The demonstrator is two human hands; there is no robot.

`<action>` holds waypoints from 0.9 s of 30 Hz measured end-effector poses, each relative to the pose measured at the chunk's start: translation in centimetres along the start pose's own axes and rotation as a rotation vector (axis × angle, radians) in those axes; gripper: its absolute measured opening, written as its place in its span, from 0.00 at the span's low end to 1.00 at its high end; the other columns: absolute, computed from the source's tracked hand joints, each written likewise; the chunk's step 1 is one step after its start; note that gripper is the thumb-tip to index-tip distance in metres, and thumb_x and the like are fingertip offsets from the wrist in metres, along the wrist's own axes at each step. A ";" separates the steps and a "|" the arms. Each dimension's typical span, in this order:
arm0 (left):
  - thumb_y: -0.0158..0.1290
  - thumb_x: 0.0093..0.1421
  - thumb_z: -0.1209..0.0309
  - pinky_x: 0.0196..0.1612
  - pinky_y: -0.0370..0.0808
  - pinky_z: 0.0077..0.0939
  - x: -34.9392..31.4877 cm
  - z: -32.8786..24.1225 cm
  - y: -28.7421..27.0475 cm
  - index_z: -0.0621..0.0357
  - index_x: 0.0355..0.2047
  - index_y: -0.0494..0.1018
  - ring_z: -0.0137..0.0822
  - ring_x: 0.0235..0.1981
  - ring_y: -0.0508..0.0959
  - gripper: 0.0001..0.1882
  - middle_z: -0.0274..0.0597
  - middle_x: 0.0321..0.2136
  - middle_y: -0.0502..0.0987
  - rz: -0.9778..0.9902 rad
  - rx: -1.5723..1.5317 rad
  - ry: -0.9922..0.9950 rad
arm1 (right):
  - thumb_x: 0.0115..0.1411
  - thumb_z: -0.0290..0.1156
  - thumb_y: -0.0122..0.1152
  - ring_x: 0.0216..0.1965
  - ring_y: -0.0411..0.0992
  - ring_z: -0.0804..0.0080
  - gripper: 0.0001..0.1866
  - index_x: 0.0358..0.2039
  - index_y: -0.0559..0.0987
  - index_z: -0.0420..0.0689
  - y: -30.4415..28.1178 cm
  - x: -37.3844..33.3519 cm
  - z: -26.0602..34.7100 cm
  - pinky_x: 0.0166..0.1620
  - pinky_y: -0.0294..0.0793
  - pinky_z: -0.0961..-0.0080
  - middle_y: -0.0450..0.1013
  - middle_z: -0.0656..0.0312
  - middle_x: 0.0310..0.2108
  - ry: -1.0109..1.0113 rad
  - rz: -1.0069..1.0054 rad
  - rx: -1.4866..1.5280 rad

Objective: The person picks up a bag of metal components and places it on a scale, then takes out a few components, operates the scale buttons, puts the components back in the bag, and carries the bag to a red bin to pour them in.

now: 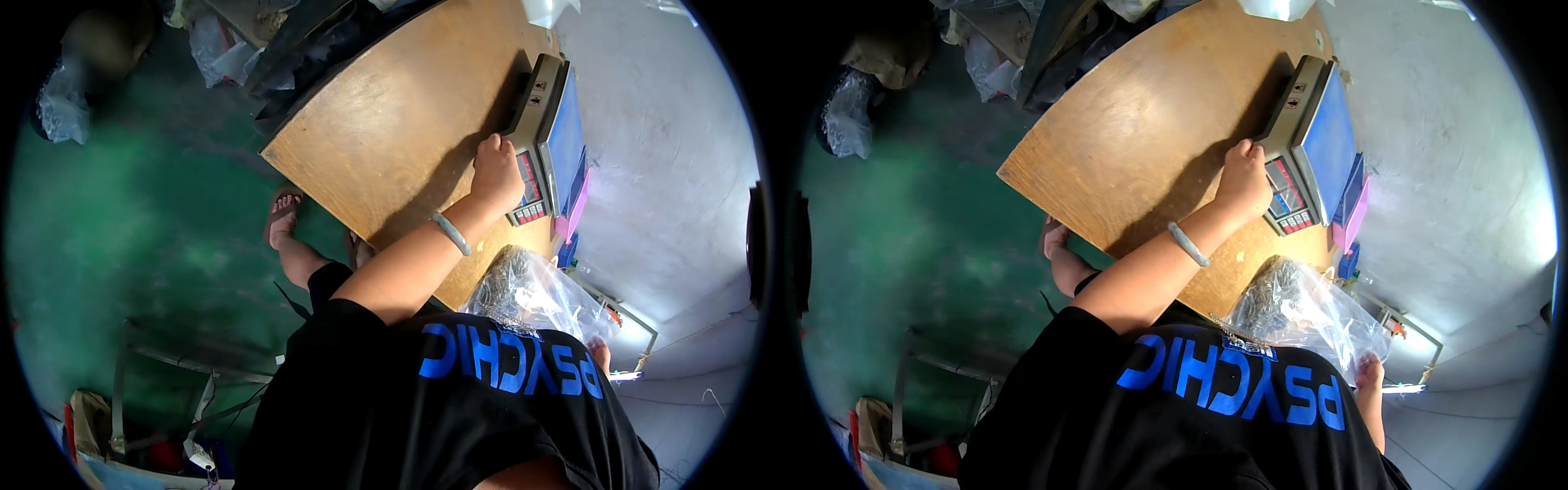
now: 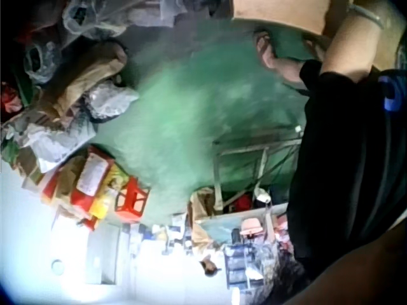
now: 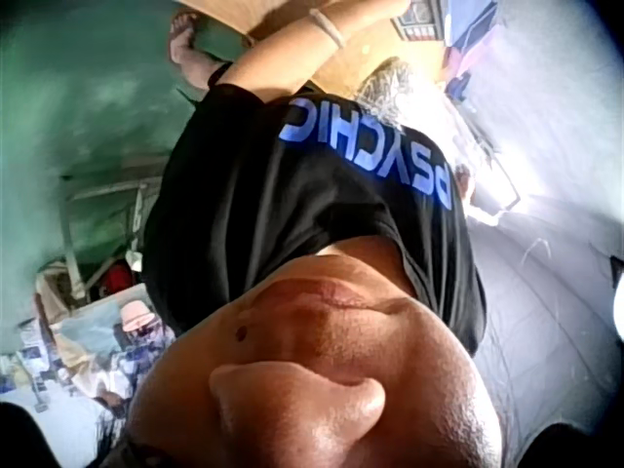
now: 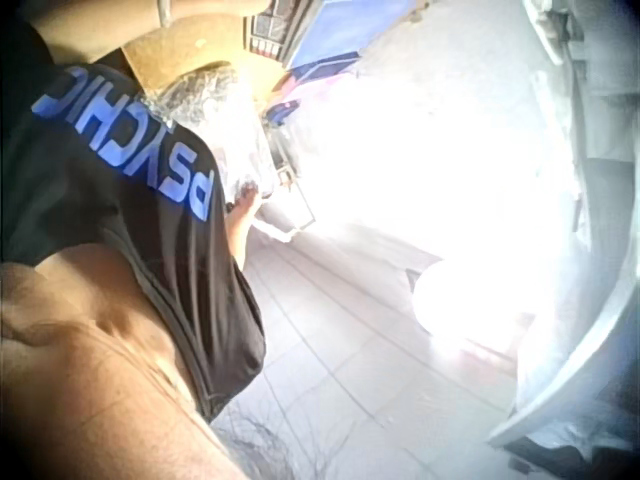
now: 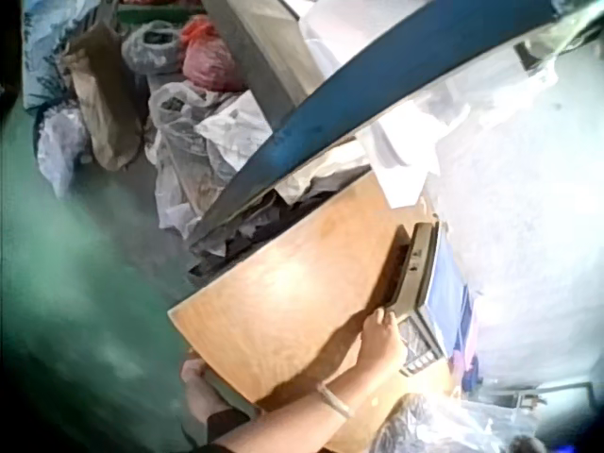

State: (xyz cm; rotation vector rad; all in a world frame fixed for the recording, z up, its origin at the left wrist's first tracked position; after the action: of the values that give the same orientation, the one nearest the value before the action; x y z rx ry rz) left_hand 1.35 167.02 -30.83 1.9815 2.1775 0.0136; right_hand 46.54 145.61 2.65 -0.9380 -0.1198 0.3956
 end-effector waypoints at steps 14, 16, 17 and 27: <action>0.44 0.47 0.45 0.48 0.62 0.37 6.4 -1.5 -0.5 0.72 0.44 0.59 0.53 0.46 0.62 0.39 0.60 0.44 0.61 0.182 -0.001 -0.209 | 0.54 0.34 0.44 0.23 0.66 0.72 0.10 0.27 0.71 0.42 -1.4 -1.6 -1.5 0.28 0.67 0.78 0.68 0.65 0.21 -0.066 0.130 -0.190; 0.46 0.43 0.41 0.50 0.61 0.33 7.6 -1.3 0.3 0.71 0.45 0.59 0.50 0.48 0.62 0.43 0.59 0.45 0.61 0.242 0.001 -0.264 | 0.55 0.34 0.44 0.23 0.67 0.71 0.10 0.26 0.71 0.43 -1.4 -1.5 -2.0 0.28 0.69 0.76 0.68 0.64 0.20 0.003 0.154 -0.054; 0.47 0.42 0.40 0.50 0.61 0.32 8.2 -1.2 0.6 0.71 0.45 0.60 0.49 0.48 0.62 0.44 0.59 0.45 0.60 0.265 0.008 -0.288 | 0.55 0.34 0.44 0.23 0.68 0.70 0.10 0.25 0.71 0.43 -1.2 -1.3 -2.2 0.28 0.69 0.75 0.68 0.63 0.20 0.028 0.179 0.006; 0.54 0.42 0.50 0.40 0.67 0.30 10.4 -0.7 3.4 0.67 0.38 0.69 0.39 0.36 0.72 0.32 0.50 0.35 0.72 0.536 -0.419 -0.478 | 0.50 0.43 0.52 0.32 0.66 0.70 0.16 0.35 0.71 0.46 1.1 -1.5 -3.3 0.37 0.68 0.69 0.67 0.64 0.30 0.007 0.223 0.265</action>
State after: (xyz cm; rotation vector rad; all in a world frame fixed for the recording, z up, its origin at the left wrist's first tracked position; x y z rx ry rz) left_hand 3.74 177.70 -31.15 1.9901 1.2042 0.0605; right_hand 45.72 143.11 -0.12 -0.6927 0.0446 0.5991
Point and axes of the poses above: each hand's wrist, its own x-axis towards the middle knuckle, its own y-axis out of the palm, z = x × y, the point moved 4 cm from there along x, towards the middle knuckle
